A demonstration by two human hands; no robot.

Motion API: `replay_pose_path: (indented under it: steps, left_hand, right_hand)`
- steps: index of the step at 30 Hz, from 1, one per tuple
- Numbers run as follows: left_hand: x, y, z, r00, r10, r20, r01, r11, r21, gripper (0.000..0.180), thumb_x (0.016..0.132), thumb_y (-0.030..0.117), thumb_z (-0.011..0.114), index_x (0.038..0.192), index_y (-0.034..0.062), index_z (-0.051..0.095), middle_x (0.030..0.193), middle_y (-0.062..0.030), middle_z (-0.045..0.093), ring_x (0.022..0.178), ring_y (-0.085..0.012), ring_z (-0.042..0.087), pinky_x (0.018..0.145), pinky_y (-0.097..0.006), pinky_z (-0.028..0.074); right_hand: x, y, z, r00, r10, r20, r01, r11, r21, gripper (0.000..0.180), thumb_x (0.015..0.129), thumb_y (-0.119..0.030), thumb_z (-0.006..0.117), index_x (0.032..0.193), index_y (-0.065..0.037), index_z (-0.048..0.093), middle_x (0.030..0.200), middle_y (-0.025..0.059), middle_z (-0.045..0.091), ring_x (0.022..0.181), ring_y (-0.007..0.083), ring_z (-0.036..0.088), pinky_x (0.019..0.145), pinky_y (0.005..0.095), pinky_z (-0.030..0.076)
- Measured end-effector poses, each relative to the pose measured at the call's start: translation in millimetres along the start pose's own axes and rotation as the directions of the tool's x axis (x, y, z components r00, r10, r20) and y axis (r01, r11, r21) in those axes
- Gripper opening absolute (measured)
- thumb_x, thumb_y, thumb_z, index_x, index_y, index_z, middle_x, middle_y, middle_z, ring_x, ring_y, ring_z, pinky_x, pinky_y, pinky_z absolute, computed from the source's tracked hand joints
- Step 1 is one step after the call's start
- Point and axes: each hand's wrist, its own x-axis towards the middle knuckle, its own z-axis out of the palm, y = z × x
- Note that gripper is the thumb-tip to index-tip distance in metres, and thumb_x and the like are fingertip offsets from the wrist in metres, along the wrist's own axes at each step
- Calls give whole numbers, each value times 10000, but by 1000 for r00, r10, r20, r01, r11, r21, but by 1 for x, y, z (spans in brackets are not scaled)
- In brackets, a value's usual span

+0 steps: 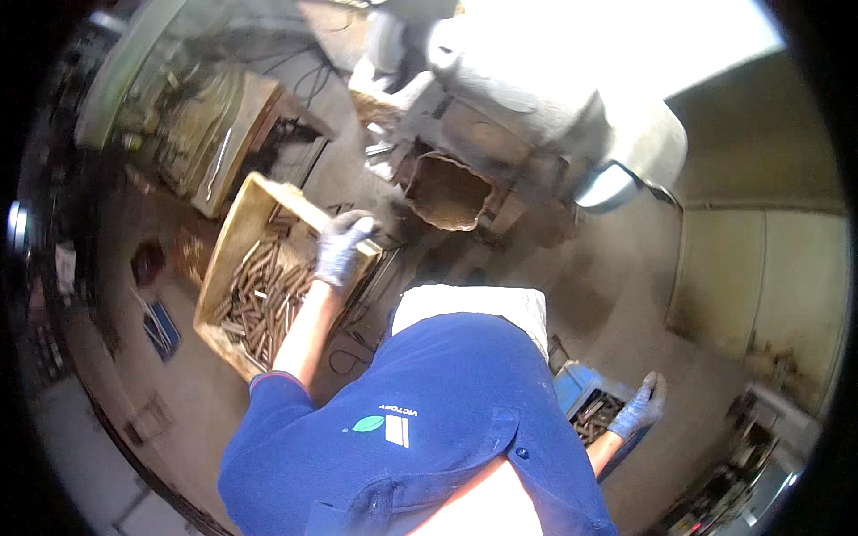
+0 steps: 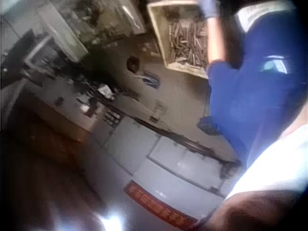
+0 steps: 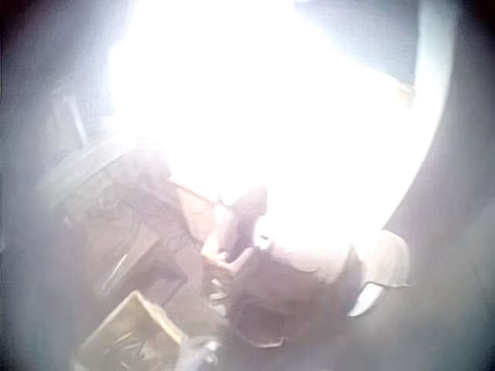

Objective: The person picks up small metal tubes from a bin, holds them against a rotating grinding wheel to smooth the edges, and places them into a separate bin.

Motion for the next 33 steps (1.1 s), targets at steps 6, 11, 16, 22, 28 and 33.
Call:
replay_pose_path:
  steps: [6,11,16,22,28,33]
  left_hand:
    - [-19,-96,-197,794,-4,-608,-64,994,-90,138,821,31,631,943,-34,640,815,-53,644,668,-136,610,612,-252,540]
    - [30,-92,-223,799,-69,-598,440,745,502,313,805,253,673,931,-33,661,813,-159,674,710,-229,643,638,-351,515]
    - [98,-99,-202,629,-9,-777,668,517,535,352,802,296,632,941,-27,646,965,-198,657,833,-284,642,718,-390,513]
    - [103,-77,-183,552,-67,-831,654,653,382,268,721,98,682,944,-44,637,973,-135,677,754,-178,621,649,-313,504]
    - [114,-117,-193,603,107,-790,671,468,575,282,766,170,631,954,-39,652,954,-207,665,774,-237,652,670,-372,513]
    - [100,-150,-235,616,-45,-787,514,780,358,165,771,128,676,838,-17,634,863,-191,671,644,-210,628,561,-337,525]
  right_hand:
    - [40,1,31,986,66,152,-104,961,257,277,811,-143,642,1019,40,655,964,84,677,843,155,607,764,276,488]
    - [50,-55,46,978,-68,196,41,990,136,229,801,-165,656,950,8,682,912,82,687,824,176,619,795,310,480]
    - [38,-82,48,947,-192,258,156,976,154,204,804,-160,644,932,-6,688,873,72,691,788,169,617,770,314,478]
    - [5,-72,48,956,-11,292,5,1000,22,258,799,-250,668,916,-23,699,889,83,690,792,168,616,754,315,480]
    - [0,-57,55,954,-42,298,30,999,45,256,794,-246,668,912,-21,700,876,99,691,784,181,629,754,319,485]
    - [5,-43,62,953,-48,299,7,991,137,218,785,-203,669,886,-12,699,862,103,690,775,187,629,760,324,484]
